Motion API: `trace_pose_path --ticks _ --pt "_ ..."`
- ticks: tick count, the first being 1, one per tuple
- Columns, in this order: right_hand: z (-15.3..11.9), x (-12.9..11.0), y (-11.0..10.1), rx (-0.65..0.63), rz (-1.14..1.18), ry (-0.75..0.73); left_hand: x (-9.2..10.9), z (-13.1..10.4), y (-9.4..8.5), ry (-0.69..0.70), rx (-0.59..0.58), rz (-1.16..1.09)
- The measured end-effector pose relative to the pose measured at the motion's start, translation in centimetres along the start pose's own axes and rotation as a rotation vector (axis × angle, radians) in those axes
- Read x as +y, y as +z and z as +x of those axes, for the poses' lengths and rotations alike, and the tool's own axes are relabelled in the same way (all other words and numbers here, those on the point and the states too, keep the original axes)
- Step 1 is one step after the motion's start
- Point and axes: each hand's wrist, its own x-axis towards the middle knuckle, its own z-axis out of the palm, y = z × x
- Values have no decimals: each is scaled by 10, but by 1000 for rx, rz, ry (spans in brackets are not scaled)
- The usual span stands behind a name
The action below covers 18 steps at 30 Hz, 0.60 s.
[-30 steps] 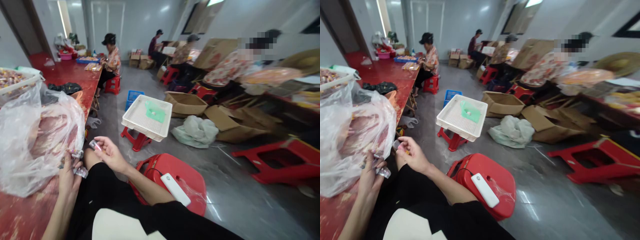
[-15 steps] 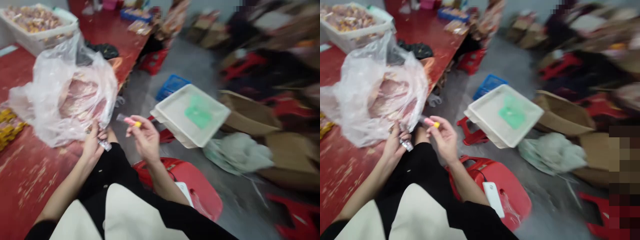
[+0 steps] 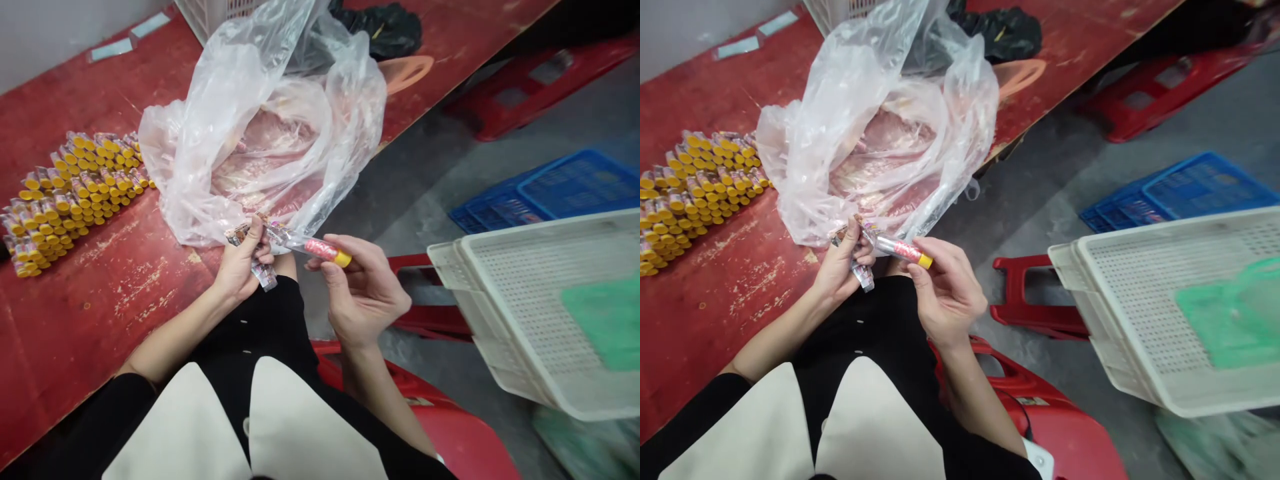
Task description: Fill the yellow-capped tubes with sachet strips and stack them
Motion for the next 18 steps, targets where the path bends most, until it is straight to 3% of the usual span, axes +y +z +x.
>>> trace_pose_path --ticks 7,15,18 --pt "0 8 -7 -164 -208 -197 10 7 -8 -65 -16 52" --pt "10 13 9 -310 -92 -82 11 -2 -14 8 -40 231" --pt "12 13 25 -252 -30 -34 14 -6 -19 69 -39 267"
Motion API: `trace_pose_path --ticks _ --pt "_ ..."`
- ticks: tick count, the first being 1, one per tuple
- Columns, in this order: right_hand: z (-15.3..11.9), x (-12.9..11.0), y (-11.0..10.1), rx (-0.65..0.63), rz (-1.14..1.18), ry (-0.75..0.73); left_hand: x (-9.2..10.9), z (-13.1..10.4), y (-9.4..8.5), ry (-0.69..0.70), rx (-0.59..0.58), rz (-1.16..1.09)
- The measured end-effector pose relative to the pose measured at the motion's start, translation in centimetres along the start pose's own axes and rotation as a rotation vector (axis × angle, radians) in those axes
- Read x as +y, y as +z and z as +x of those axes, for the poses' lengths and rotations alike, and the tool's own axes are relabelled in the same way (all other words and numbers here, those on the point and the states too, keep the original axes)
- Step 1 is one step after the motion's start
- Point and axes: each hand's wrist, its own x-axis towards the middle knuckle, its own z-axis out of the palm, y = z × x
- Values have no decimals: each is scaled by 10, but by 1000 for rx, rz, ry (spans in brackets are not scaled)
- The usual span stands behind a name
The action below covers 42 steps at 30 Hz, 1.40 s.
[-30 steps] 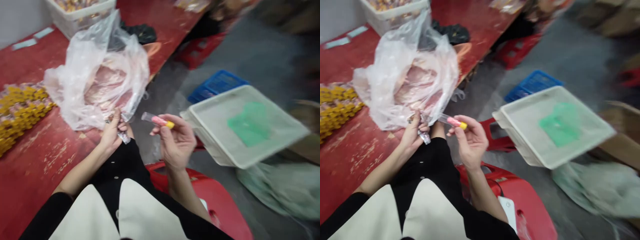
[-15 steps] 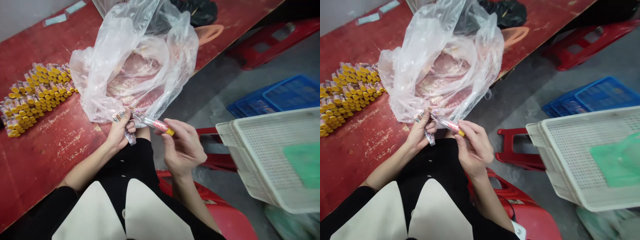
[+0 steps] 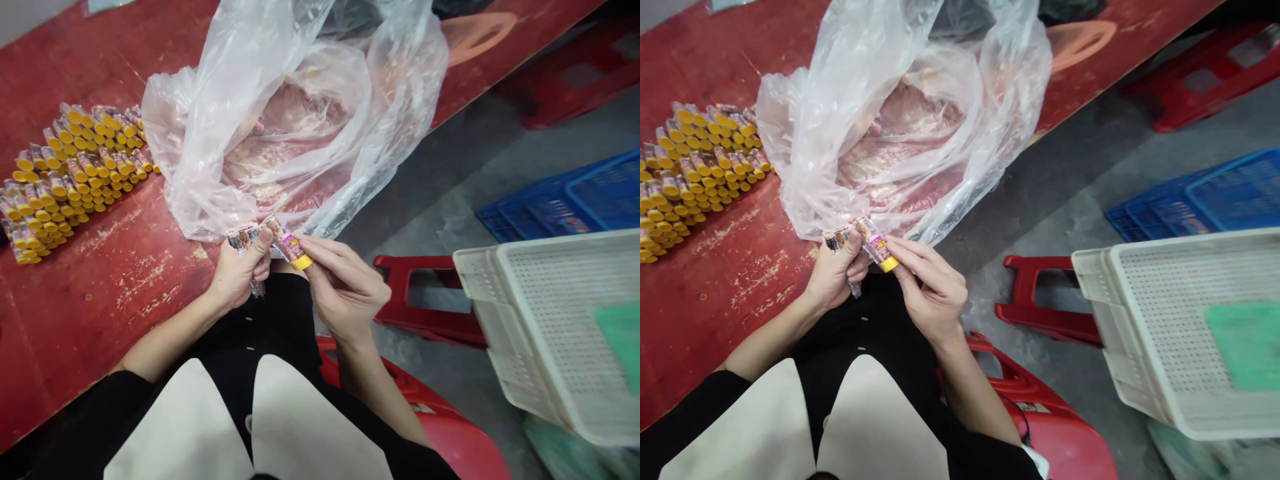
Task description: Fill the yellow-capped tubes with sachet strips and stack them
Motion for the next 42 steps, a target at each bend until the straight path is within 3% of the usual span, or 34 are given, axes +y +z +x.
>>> trace_pose_path --ticks 3,7,11,14,17,20,23,25,26,27,29,33,35,39,42 --pt "4 -1 17 105 3 30 4 -3 -8 26 42 -18" --pt "10 -3 43 134 17 21 16 -5 -22 33 89 -72" --pt "22 -5 73 51 69 39 34 -4 -44 63 160 -135" --pt "42 -1 111 -69 178 49 56 4 -70 131 229 -193" --pt "75 10 177 -188 360 106 87 13 -107 258 373 -257" --pt "113 20 271 -269 473 107 110 11 -146 387 588 -302" --pt "141 21 360 -349 400 -7 114 -2 -175 428 722 -357" --pt "146 16 395 -465 309 -73 110 -11 -185 428 769 -415" --pt "144 12 401 -527 277 -96 107 -15 -188 435 786 -441" --pt "140 9 399 -571 265 -113 106 -17 -190 449 798 -463" --pt "125 2 374 -578 308 -113 106 -17 -189 488 792 -491" --pt "90 -4 288 -601 463 141 112 -1 -173 513 677 -508" --pt "78 -4 256 -641 465 274 110 10 -159 483 610 -494" --pt "73 10 224 -586 381 245 91 24 -130 399 492 -462" --pt "78 21 200 -475 310 233 74 27 -114 356 466 -419"
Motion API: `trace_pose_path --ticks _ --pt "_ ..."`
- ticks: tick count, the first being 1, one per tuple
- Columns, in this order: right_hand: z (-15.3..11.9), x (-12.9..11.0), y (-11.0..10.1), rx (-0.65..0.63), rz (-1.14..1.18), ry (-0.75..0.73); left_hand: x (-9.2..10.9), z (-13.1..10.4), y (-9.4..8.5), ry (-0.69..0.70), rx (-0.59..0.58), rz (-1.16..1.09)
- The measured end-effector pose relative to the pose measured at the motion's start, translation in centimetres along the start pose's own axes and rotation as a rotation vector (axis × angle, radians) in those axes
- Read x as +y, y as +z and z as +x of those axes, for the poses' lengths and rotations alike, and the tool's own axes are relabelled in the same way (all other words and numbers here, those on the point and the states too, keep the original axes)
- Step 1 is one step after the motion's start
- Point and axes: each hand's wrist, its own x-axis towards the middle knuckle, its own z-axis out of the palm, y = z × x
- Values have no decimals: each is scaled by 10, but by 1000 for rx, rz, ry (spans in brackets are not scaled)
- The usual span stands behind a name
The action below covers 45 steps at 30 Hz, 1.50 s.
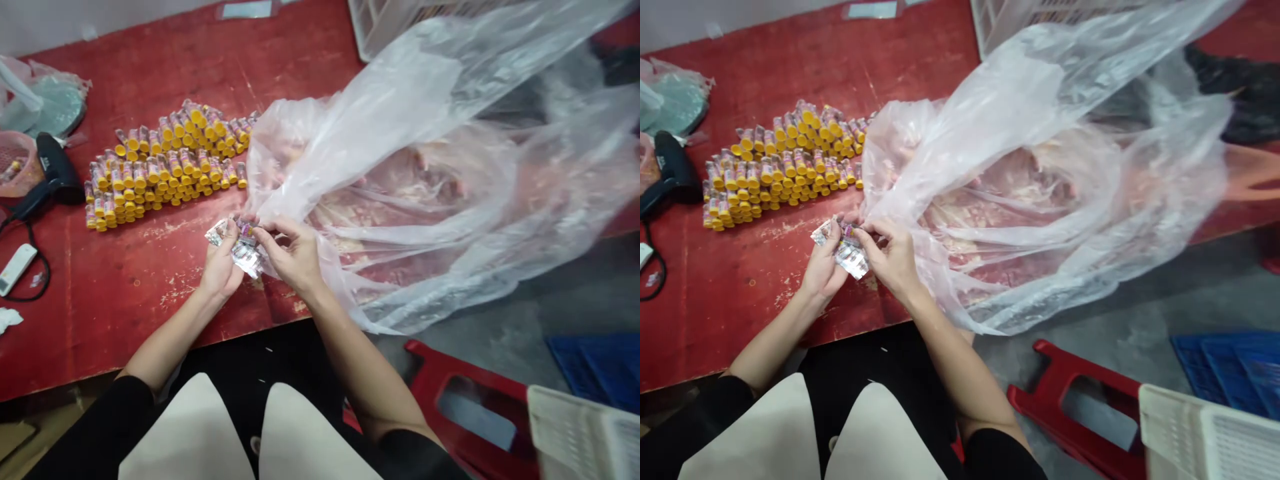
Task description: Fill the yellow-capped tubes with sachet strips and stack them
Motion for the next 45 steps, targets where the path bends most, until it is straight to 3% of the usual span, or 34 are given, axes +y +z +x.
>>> trace_pose_path --ticks 3,7,10,14,16,18,20,23,26,29,32,34,36,38,41,43,45 --pt "-16 -4 -25 84 -54 -15 -18 -5 6 30 22 65" --pt "-37 -6 -53 125 -117 -49 -43 -4 21 239 17 171" --pt "-27 10 -94 121 -163 2 -55 -2 34 328 11 267" --pt "35 54 -176 262 -553 167 -55 -9 41 173 16 348" --pt "78 76 -203 273 -633 216 -55 -15 41 78 31 371" --pt "116 92 -211 224 -651 222 -56 -20 40 39 63 400" --pt "144 102 -203 165 -666 220 -59 -22 40 31 80 428" --pt "159 102 -190 130 -663 229 -63 -22 45 33 54 441" --pt "140 90 -198 148 -613 241 -67 -21 52 24 11 419" --pt "85 68 -216 169 -453 262 -76 -19 59 43 -22 385" --pt "10 41 -219 156 149 349 -91 -17 61 86 -76 397" --pt "-35 24 -206 112 575 437 -103 -17 60 134 -114 428" --pt "-68 9 -185 88 775 511 -113 -20 59 181 -150 455" --pt "-88 -2 -162 144 757 522 -118 -28 61 194 -174 469" --pt "-95 -11 -143 252 454 438 -116 -49 69 107 -155 463" --pt "-93 -14 -147 295 263 342 -112 -61 75 -23 -154 456" --pt "-93 -18 -160 297 166 243 -111 -66 80 -63 -173 475"
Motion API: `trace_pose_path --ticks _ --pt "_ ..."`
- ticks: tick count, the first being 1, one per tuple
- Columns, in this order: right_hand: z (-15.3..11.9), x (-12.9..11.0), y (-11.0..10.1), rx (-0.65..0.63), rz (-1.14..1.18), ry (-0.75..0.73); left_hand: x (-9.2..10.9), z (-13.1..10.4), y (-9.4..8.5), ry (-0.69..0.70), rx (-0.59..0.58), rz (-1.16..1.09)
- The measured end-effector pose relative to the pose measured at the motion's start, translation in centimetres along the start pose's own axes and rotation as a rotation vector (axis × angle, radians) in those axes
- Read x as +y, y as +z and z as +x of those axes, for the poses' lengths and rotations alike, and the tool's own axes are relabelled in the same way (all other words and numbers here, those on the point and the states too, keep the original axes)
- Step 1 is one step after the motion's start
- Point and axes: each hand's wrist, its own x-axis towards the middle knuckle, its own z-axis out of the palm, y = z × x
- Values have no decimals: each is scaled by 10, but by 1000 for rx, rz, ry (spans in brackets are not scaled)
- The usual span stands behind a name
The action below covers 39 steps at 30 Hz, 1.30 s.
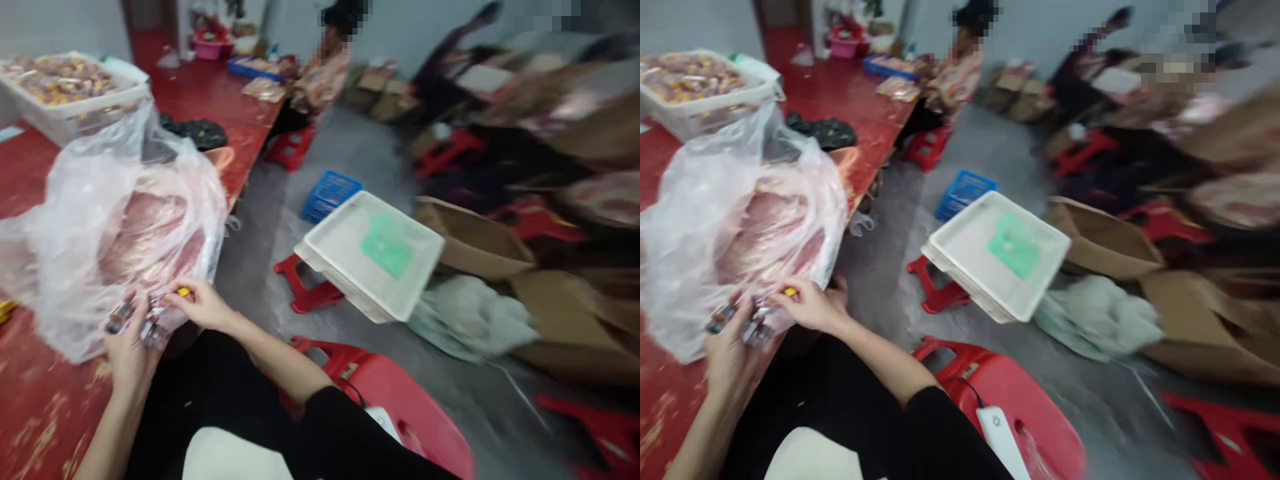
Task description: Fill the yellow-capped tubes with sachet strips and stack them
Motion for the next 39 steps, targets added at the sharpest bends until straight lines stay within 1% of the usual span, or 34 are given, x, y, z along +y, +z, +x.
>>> trace_pose_path --ticks 2,4,5,8,10,12,14,16,19,21,23,24,25,26,27,29,30,31,32,33,34,35,37,39 --pt "-3 -7 -14 -51 -25 -42 0 -2 5 47 -27 5" --pt "-11 -13 -23 -91 -39 -29 -1 -6 10 95 -49 -3" --pt "-16 -15 -25 -87 -47 -18 -2 -8 12 95 -59 -4" --pt "-26 -19 -28 -70 -40 41 -4 -12 13 21 -93 7" --pt "-30 -19 -28 -103 -11 108 -5 -12 12 -5 -114 3" --pt "-32 -18 -29 -162 3 144 -8 -10 11 26 -100 1" --pt "-32 -16 -30 -205 14 133 -10 -10 9 86 -43 19" --pt "-33 -15 -30 -179 3 89 -11 -11 8 93 -40 46" --pt "-34 -13 -30 -60 -104 0 -10 -14 8 19 -97 64" --pt "-36 -11 -31 -76 -164 17 -9 -15 9 -1 -97 56" --pt "-39 -12 -42 -102 -148 82 -8 -14 11 -13 -98 44" --pt "-40 -13 -53 -72 -118 94 -9 -13 12 -24 -107 40" --pt "-41 -17 -68 4 -88 75 -9 -12 13 -37 -117 36" --pt "-43 -22 -87 122 -66 15 -10 -10 15 -50 -130 32" --pt "-46 -31 -109 268 -55 -81 -11 -9 17 -61 -145 27" --pt "-56 -54 -152 580 -66 -322 -12 -8 21 -78 -168 11" --pt "-63 -66 -169 708 -79 -439 -12 -9 24 -88 -169 3" --pt "-70 -77 -180 794 -91 -535 -11 -11 26 -97 -162 -7" --pt "-75 -85 -185 835 -100 -601 -10 -14 28 -109 -158 -18" --pt "-79 -90 -182 837 -106 -642 -9 -18 29 -125 -154 -31" --pt "-82 -90 -174 814 -106 -662 -9 -22 30 -135 -158 -52" --pt "-83 -87 -161 777 -98 -657 -8 -25 31 -161 -175 -71" --pt "-82 -74 -128 697 -52 -605 -10 -25 30 -183 -172 -110" --pt "-80 -57 -93 606 54 -528 -13 -21 25 -181 -152 -129"
